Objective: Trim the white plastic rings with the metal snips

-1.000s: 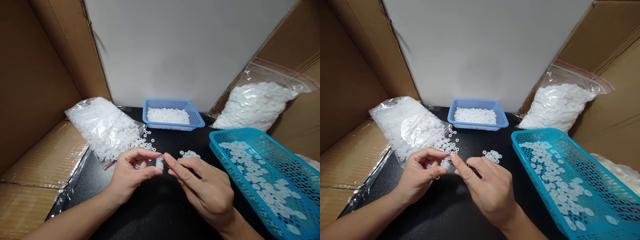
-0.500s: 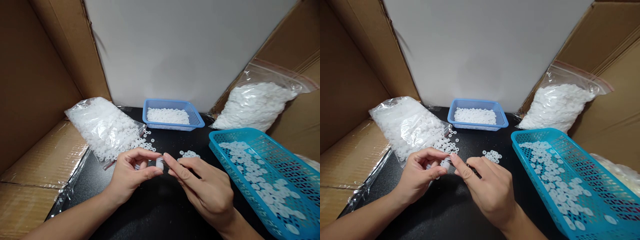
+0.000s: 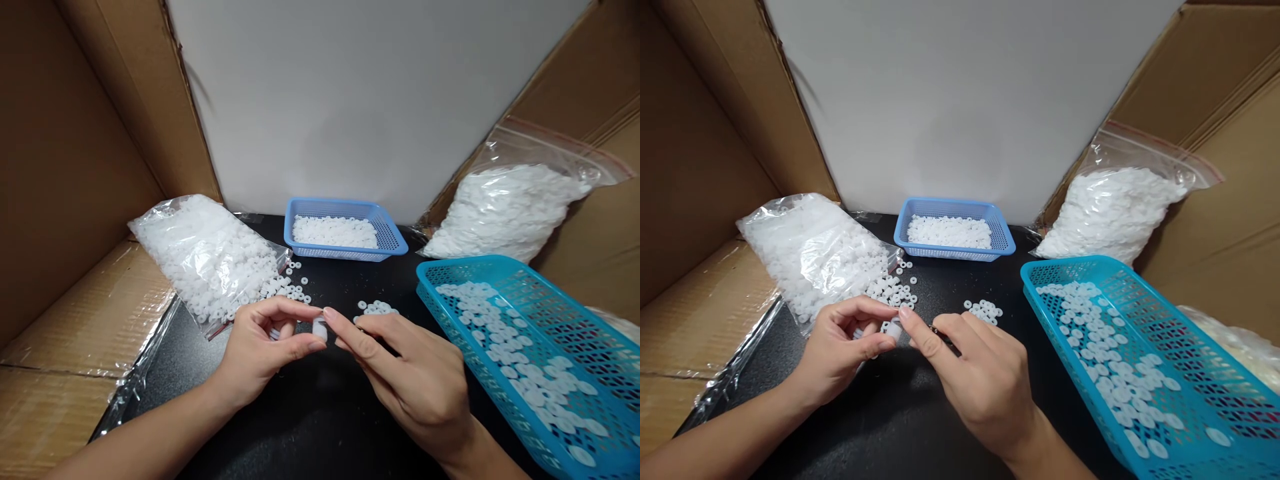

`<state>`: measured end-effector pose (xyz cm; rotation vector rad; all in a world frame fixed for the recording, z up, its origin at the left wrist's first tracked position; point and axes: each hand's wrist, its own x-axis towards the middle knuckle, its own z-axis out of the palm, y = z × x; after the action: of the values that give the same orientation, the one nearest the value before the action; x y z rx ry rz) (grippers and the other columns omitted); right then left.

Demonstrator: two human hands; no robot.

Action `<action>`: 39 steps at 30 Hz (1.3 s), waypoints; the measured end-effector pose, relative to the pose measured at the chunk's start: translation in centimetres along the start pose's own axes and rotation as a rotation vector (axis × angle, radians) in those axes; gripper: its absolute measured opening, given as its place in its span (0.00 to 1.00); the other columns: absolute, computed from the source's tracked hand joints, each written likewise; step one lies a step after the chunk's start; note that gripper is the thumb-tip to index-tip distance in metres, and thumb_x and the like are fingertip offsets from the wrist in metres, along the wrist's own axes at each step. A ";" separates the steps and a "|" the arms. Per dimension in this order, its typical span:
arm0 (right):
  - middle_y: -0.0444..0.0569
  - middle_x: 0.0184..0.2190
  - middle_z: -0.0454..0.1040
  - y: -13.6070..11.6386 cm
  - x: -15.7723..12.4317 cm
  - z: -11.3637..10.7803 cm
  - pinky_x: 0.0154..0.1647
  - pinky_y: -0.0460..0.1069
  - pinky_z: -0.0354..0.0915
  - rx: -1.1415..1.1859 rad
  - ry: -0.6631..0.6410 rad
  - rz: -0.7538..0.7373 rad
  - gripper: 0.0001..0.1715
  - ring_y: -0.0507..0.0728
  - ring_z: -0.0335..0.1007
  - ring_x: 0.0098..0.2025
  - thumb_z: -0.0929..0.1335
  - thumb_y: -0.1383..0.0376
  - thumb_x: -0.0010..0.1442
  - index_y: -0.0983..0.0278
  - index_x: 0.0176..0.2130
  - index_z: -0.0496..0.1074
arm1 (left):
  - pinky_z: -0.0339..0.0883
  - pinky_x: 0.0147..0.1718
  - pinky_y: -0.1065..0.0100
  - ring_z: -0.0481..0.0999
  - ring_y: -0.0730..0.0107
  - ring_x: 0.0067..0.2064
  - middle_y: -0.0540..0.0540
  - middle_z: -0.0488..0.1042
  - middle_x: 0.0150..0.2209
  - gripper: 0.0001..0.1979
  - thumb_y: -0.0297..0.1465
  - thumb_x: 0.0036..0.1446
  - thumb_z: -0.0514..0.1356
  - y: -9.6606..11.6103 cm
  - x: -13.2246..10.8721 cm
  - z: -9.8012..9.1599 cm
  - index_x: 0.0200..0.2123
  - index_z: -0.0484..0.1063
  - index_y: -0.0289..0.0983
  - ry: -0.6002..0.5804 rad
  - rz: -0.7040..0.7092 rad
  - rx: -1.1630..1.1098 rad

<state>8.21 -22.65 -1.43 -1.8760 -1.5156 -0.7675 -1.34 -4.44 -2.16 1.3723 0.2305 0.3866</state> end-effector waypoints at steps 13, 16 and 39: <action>0.48 0.35 0.80 0.3 0.3 0.1 0.32 0.47 0.71 0.380 0.107 0.236 0.31 0.53 0.77 0.34 0.67 0.77 0.68 0.54 0.64 0.72 | 0.52 0.19 0.76 0.55 0.83 0.19 0.44 0.87 0.39 0.23 0.19 0.48 0.74 0.5 -0.2 0.4 0.45 0.85 0.49 -0.152 0.179 -0.032; 0.48 0.36 0.80 0.4 0.2 0.0 0.32 0.48 0.71 0.378 0.108 0.237 0.32 0.54 0.78 0.35 0.68 0.77 0.67 0.53 0.64 0.71 | 0.52 0.18 0.76 0.55 0.82 0.19 0.44 0.88 0.39 0.21 0.20 0.48 0.74 0.5 -0.1 0.3 0.44 0.85 0.48 -0.151 0.201 0.006; 0.48 0.31 0.78 0.9 0.1 -0.2 0.31 0.47 0.68 0.160 0.019 0.057 0.27 0.53 0.74 0.30 0.68 0.76 0.67 0.60 0.62 0.74 | 0.52 0.17 0.76 0.57 0.83 0.19 0.44 0.83 0.29 0.14 0.24 0.41 0.77 1.1 -0.2 0.6 0.35 0.85 0.37 0.007 0.161 0.071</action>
<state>9.09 -22.92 -1.33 -1.7801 -1.4610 -0.6172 -1.44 -4.96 -1.01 1.4641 0.1409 0.5216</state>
